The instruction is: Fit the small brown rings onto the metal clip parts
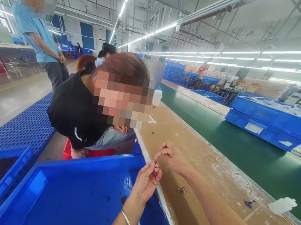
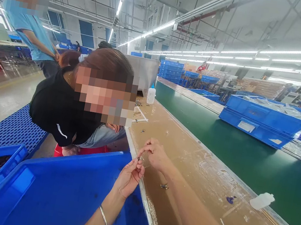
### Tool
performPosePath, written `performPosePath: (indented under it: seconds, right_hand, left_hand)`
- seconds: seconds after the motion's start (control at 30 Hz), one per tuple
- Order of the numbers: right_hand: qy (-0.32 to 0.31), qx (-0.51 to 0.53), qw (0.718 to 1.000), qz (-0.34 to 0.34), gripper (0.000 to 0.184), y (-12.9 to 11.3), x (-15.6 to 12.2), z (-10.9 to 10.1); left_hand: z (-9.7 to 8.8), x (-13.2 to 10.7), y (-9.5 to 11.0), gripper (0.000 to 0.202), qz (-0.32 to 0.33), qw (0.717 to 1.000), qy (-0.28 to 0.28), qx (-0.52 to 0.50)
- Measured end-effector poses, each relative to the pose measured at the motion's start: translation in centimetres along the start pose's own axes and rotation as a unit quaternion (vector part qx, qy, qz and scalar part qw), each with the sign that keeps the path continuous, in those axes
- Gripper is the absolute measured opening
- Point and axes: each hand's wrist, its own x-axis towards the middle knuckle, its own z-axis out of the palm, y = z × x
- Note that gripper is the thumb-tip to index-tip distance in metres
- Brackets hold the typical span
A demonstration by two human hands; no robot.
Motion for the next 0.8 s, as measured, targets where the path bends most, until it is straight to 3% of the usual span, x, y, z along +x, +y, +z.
performPosePath:
  seconds: [0.2, 0.33, 0.57, 0.7, 0.8]
  right_hand:
    - [-0.031, -0.03, 0.999, -0.02, 0.055, -0.6, 1.6, -0.1]
    - [-0.089, -0.05, 0.993, -0.051, 0.057, -0.9, 2.9, -0.9]
    - [-0.131, -0.06, 0.986, -0.082, 0.062, -1.9, 4.1, -2.6]
    - [-0.057, -0.064, 0.995, -0.052, 0.057, -1.4, 2.6, -3.5]
    - [0.01, -0.066, 0.997, -0.029, 0.051, -0.7, 0.1, -2.8]
  left_hand:
    - [-0.3, 0.0, 0.0, 0.008, -0.002, 1.0, -0.007, -0.012]
    - [-0.4, 0.0, 0.0, 0.007, -0.006, 1.0, -0.014, -0.013]
    - [-0.4, -0.1, 0.0, 0.005, -0.008, 1.0, -0.016, -0.018]
    - [-0.3, -0.2, 0.0, 0.004, -0.009, 1.0, -0.015, -0.024]
    - [-0.2, -0.2, 0.0, 0.005, -0.006, 0.999, -0.008, -0.033]
